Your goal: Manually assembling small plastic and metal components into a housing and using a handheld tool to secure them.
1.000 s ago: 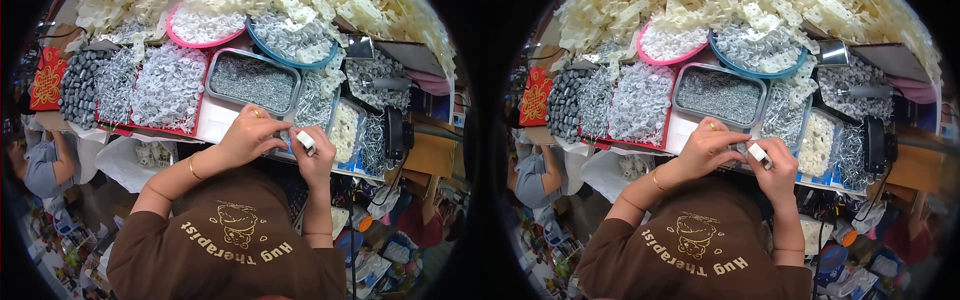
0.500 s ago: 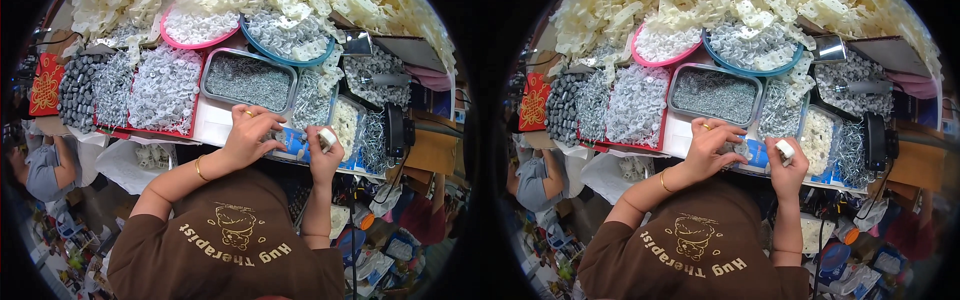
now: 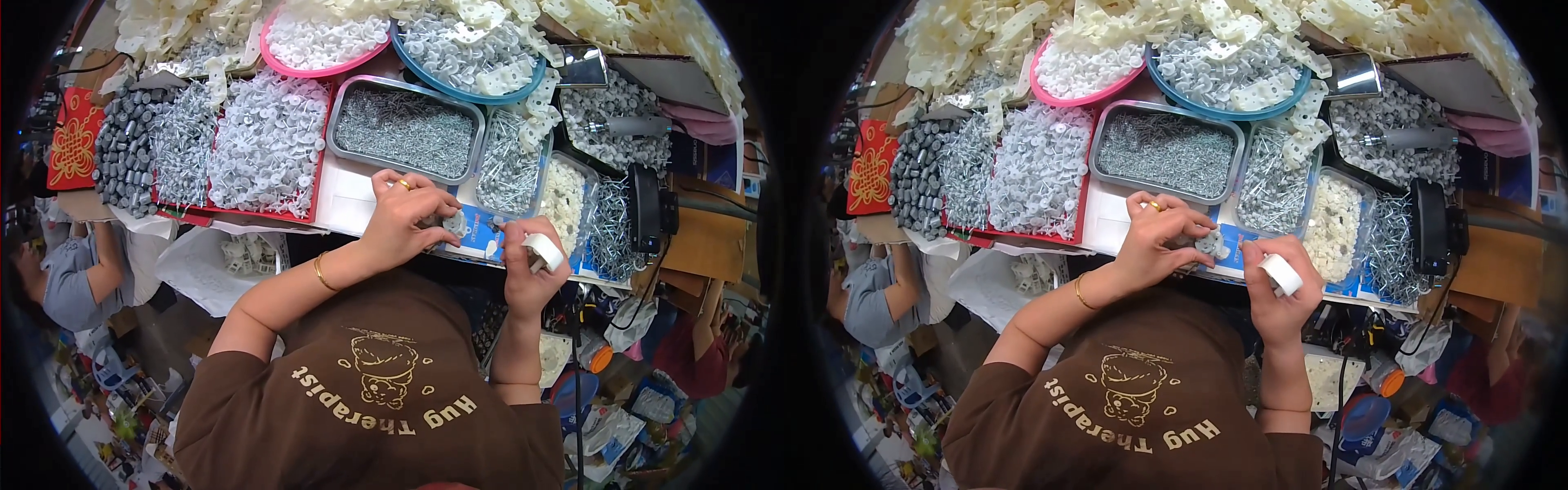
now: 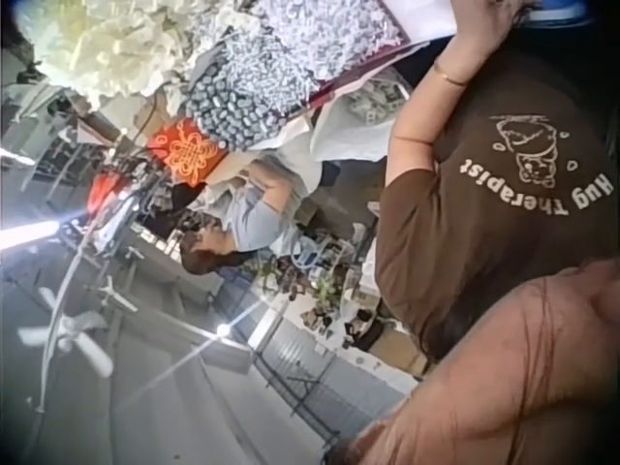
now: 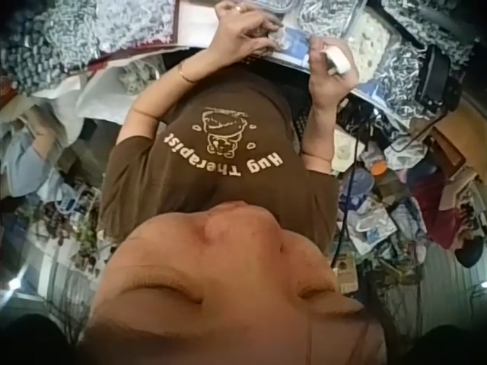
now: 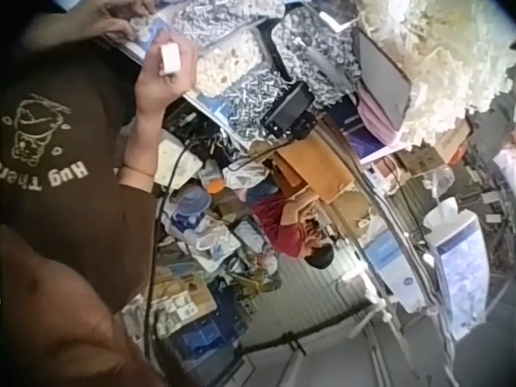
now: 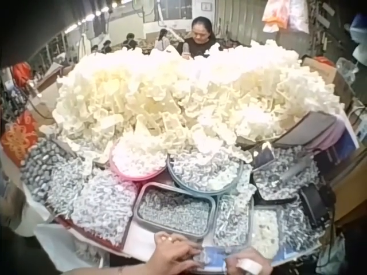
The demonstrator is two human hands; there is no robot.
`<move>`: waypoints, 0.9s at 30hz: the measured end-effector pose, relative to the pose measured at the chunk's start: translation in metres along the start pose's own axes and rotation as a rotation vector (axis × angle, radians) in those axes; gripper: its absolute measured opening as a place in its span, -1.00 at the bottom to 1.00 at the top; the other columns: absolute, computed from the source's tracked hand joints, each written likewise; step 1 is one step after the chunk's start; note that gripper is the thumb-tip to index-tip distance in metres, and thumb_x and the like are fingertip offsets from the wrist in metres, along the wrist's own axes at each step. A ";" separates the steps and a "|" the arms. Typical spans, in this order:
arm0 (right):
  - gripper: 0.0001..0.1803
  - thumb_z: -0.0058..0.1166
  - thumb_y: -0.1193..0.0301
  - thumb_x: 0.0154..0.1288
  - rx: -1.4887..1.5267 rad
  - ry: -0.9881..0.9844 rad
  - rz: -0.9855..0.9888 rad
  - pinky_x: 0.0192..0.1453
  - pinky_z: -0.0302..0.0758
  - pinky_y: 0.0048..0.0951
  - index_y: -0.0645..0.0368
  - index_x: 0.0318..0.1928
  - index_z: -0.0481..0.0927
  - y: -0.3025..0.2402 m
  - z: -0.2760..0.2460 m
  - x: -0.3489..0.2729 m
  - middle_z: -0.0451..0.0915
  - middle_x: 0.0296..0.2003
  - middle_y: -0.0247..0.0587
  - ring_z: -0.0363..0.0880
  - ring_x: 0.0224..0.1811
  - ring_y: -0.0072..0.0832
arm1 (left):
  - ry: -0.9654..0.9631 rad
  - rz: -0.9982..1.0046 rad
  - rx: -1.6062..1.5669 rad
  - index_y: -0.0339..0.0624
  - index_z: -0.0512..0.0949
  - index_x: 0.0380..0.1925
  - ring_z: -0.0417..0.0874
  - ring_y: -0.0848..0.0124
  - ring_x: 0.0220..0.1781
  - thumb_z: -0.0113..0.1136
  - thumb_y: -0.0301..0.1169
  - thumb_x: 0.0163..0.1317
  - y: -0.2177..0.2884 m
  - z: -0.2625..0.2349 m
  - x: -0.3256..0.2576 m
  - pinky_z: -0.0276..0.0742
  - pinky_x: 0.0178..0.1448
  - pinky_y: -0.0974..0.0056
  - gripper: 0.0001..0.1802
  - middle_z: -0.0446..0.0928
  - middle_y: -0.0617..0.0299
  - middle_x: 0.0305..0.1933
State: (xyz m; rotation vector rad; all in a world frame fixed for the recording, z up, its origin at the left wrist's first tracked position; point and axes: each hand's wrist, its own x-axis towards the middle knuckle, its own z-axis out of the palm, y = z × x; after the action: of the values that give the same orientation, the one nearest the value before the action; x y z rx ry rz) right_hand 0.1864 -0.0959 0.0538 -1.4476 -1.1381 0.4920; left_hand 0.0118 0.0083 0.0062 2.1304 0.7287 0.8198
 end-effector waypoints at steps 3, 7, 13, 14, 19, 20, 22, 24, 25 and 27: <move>-0.96 0.20 0.60 0.35 0.000 -0.006 0.028 -0.41 0.34 -0.66 0.32 -0.28 0.62 -0.003 0.006 0.002 0.58 -0.41 -0.26 0.45 -0.51 -0.71 | 0.041 -0.053 -0.069 -0.02 0.66 -0.39 0.58 0.46 -0.09 0.60 -0.17 -0.20 -0.001 0.006 -0.002 0.05 0.18 0.09 -0.62 0.70 0.53 -0.24; -0.96 0.21 0.63 0.33 -0.006 -0.054 0.020 -0.38 0.33 -0.67 0.30 -0.26 0.60 0.000 0.008 0.002 0.57 -0.39 -0.27 0.45 -0.47 -0.70 | 0.029 -0.085 -0.057 -0.02 0.66 -0.36 0.58 0.44 -0.09 0.60 -0.13 -0.21 -0.003 0.006 -0.002 0.05 0.19 0.08 -0.59 0.70 0.54 -0.25; -0.80 -0.03 0.40 0.55 0.277 -0.151 0.229 -0.21 0.39 -0.60 0.22 0.03 0.35 0.014 0.012 -0.001 0.48 -0.23 -0.26 0.43 -0.28 -0.64 | -0.010 0.022 0.191 -0.04 0.63 -0.09 0.60 0.35 -0.03 0.55 -0.11 -0.11 0.011 -0.010 0.003 0.05 0.23 0.03 -0.45 0.70 0.41 -0.05; -0.80 -0.03 0.40 0.55 0.278 -0.153 0.227 -0.21 0.39 -0.60 0.22 0.03 0.35 0.014 0.010 -0.002 0.48 -0.23 -0.26 0.43 -0.28 -0.64 | -0.011 0.006 0.202 -0.05 0.62 -0.07 0.61 0.35 -0.01 0.54 -0.11 -0.10 0.013 -0.017 -0.001 0.06 0.25 0.02 -0.44 0.68 0.38 0.03; -0.69 0.12 0.37 0.46 -0.148 -0.197 0.019 -0.06 0.45 -0.48 0.26 0.06 0.41 0.015 0.017 -0.005 0.51 -0.16 -0.15 0.49 -0.17 -0.47 | -0.029 -0.089 0.162 -0.07 0.65 -0.14 0.67 0.43 -0.01 0.51 -0.17 0.02 0.002 -0.046 -0.017 0.07 0.29 0.04 -0.58 0.71 0.34 0.04; -0.69 0.20 0.42 0.39 -0.302 -0.216 -0.163 -0.02 0.46 -0.44 0.28 0.05 0.47 0.014 0.021 0.000 0.53 -0.15 -0.11 0.52 -0.13 -0.39 | -0.028 -0.091 0.165 -0.07 0.65 -0.14 0.67 0.43 -0.01 0.51 -0.17 0.02 -0.001 -0.046 -0.020 0.07 0.29 0.04 -0.58 0.71 0.34 0.04; -0.64 0.35 0.47 0.19 -0.334 -0.199 -0.069 0.06 0.46 -0.34 0.27 0.00 0.60 0.014 0.032 0.004 0.59 -0.12 -0.09 0.55 -0.04 -0.25 | -0.083 -0.203 0.043 -0.07 0.67 -0.27 0.69 0.48 -0.02 0.52 -0.30 0.03 -0.007 -0.047 -0.026 0.07 0.29 0.13 -0.72 0.75 0.35 -0.03; -0.58 0.41 0.44 0.10 -0.340 -0.216 -0.156 0.07 0.46 -0.29 0.24 0.00 0.63 0.017 0.036 0.004 0.64 -0.10 -0.13 0.54 -0.03 -0.23 | -0.064 -0.212 0.015 -0.06 0.67 -0.28 0.69 0.50 -0.04 0.49 -0.33 0.06 -0.010 -0.046 -0.025 0.07 0.28 0.11 -0.77 0.75 0.36 -0.06; -0.53 0.45 0.43 0.02 -0.319 -0.227 -0.228 0.08 0.46 -0.27 0.21 0.01 0.67 0.012 0.038 0.006 0.67 -0.09 -0.16 0.54 -0.04 -0.22 | -0.051 -0.223 -0.017 -0.05 0.68 -0.30 0.69 0.51 -0.06 0.46 -0.37 0.08 -0.011 -0.045 -0.026 0.08 0.28 0.10 -0.82 0.75 0.37 -0.09; -0.53 0.46 0.43 0.02 -0.312 -0.270 -0.218 0.08 0.46 -0.27 0.19 0.01 0.68 0.016 0.045 0.002 0.67 -0.09 -0.16 0.54 -0.05 -0.22 | -0.019 -0.243 -0.053 -0.07 0.66 -0.38 0.69 0.50 -0.09 0.43 -0.42 0.10 -0.008 -0.042 -0.027 0.08 0.26 0.10 -0.89 0.76 0.36 -0.13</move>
State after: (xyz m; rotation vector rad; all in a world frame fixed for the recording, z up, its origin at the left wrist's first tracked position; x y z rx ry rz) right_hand 0.1562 -0.0690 0.0292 -1.5278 -1.6262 0.3750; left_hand -0.0383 0.0117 0.0141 1.9533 0.9242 0.6798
